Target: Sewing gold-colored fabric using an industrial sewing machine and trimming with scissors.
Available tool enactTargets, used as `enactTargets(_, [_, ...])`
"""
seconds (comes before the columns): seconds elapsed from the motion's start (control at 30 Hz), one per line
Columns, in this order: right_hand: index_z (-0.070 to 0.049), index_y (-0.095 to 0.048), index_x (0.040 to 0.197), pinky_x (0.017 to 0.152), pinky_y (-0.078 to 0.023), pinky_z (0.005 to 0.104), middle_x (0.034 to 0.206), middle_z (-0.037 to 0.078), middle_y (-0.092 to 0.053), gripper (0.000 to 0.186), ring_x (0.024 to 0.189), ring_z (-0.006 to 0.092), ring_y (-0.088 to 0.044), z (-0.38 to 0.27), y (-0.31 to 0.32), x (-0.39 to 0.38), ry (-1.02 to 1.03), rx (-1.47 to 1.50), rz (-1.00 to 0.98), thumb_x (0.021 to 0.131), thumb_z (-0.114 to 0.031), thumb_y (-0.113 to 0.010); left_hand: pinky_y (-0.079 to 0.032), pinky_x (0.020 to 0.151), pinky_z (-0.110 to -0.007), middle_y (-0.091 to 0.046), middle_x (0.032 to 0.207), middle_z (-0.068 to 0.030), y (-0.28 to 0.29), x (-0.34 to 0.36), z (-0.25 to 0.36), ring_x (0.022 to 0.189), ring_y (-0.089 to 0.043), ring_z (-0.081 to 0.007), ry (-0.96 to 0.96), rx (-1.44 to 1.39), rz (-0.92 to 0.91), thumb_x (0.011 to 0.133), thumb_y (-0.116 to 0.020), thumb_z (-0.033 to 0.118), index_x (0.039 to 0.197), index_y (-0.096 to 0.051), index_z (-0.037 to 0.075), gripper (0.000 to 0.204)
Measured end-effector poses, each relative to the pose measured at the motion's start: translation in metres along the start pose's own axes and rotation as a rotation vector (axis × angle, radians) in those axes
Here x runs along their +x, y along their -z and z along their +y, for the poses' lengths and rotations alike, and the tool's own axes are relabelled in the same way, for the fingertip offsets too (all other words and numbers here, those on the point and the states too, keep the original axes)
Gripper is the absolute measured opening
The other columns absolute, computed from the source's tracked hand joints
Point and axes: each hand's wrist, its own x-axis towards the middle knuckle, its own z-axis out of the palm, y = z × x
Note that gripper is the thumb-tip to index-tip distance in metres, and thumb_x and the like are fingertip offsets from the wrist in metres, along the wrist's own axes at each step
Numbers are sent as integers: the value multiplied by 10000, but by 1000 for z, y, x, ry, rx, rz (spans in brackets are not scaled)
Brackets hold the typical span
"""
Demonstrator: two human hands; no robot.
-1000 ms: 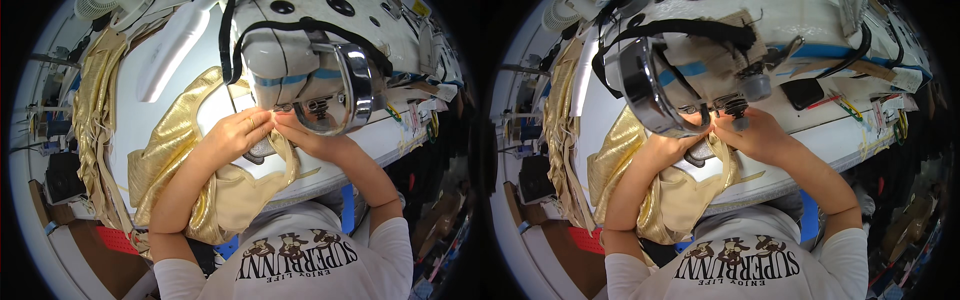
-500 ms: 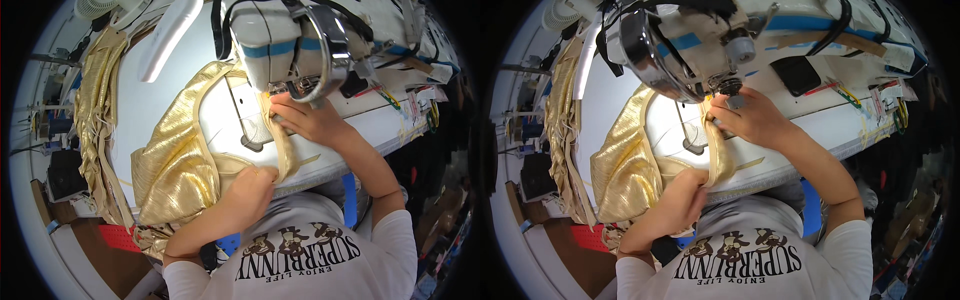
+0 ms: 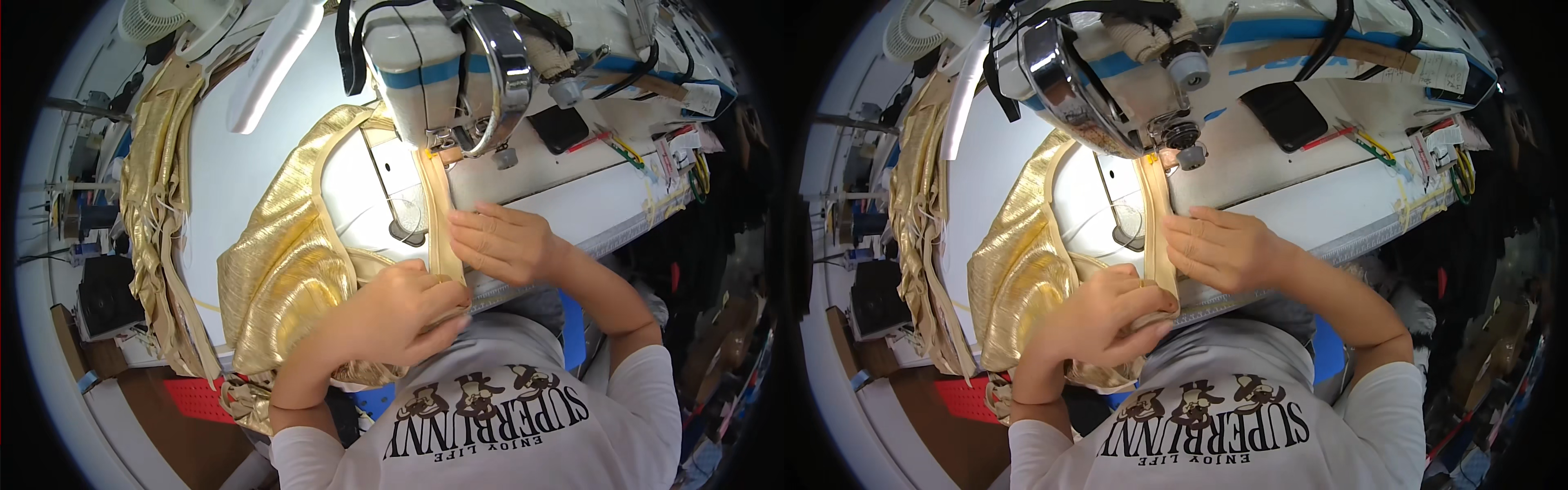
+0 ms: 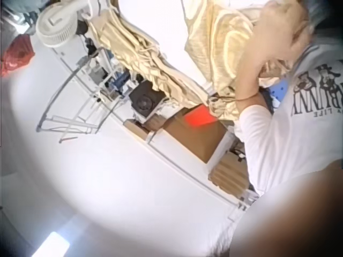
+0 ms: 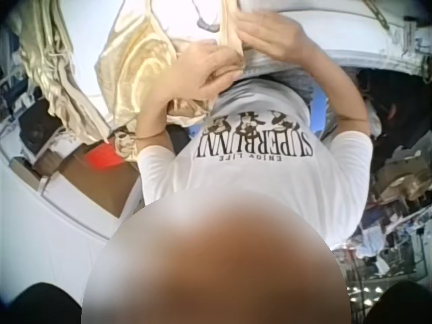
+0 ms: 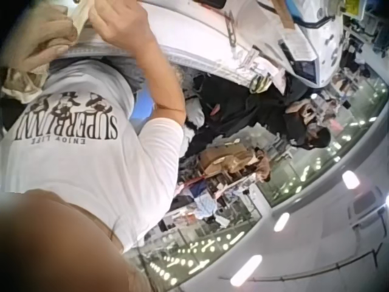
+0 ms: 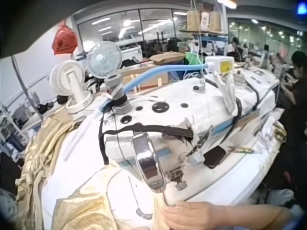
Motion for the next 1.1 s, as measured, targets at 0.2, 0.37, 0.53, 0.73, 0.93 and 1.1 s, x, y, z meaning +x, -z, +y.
enactTargets(0.2, [-58, -705, 921, 896, -561, 357, 1027, 76, -724, 174, 1037, 223, -712, -12, 3, 1, -8, -37, -113, 765, -126, -668, -502, 834, -427, -643, 1003, -109, 10, 30, -55, 874, -651, -265, -192, 455, 303, 823, -739, 142, 1019, -682, 28, 233])
enactTargets(0.37, [-60, -702, 913, 893, -552, 350, 1012, 81, -719, 176, 1015, 215, -708, -13, 6, 6, -6, -57, -150, 755, -128, -664, -481, 864, -396, -634, 1041, -70, 15, 30, -72, 964, -632, -219, -129, 612, 253, 803, -756, 148, 922, -649, 57, 184])
enactTargets(0.53, [-60, -702, 912, 893, -550, 346, 1008, 84, -720, 175, 1006, 212, -708, -15, 5, 7, -43, -32, -134, 758, -134, -666, -446, 874, -380, -623, 1066, -62, 15, 28, -73, 998, -627, -210, -122, 626, 270, 812, -749, 146, 958, -654, 73, 189])
enactTargets(0.73, [-59, -700, 897, 885, -555, 339, 999, 83, -722, 151, 992, 209, -710, -15, 4, 9, -58, -10, -143, 763, -120, -668, -416, 906, -389, -595, 1126, -90, 13, 29, -83, 1078, -587, -233, -81, 526, 291, 830, -728, 139, 1293, -616, 29, 489])
enactTargets(0.93, [-59, -697, 878, 876, -556, 327, 981, 80, -721, 134, 979, 205, -712, -13, 5, 9, -55, -12, -145, 756, -112, -679, -403, 923, -395, -570, 1165, -89, 14, 35, -83, 1090, -561, -241, -66, 506, 267, 842, -699, 127, 1332, -589, 16, 514])
enactTargets(1.1, [-66, -694, 872, 871, -556, 330, 976, 74, -719, 120, 980, 202, -711, -13, 5, 10, -51, -20, -143, 763, -113, -679, -400, 905, -388, -564, 1158, -80, 13, 37, -85, 1093, -551, -233, -65, 538, 247, 846, -696, 148, 1347, -583, 32, 527])
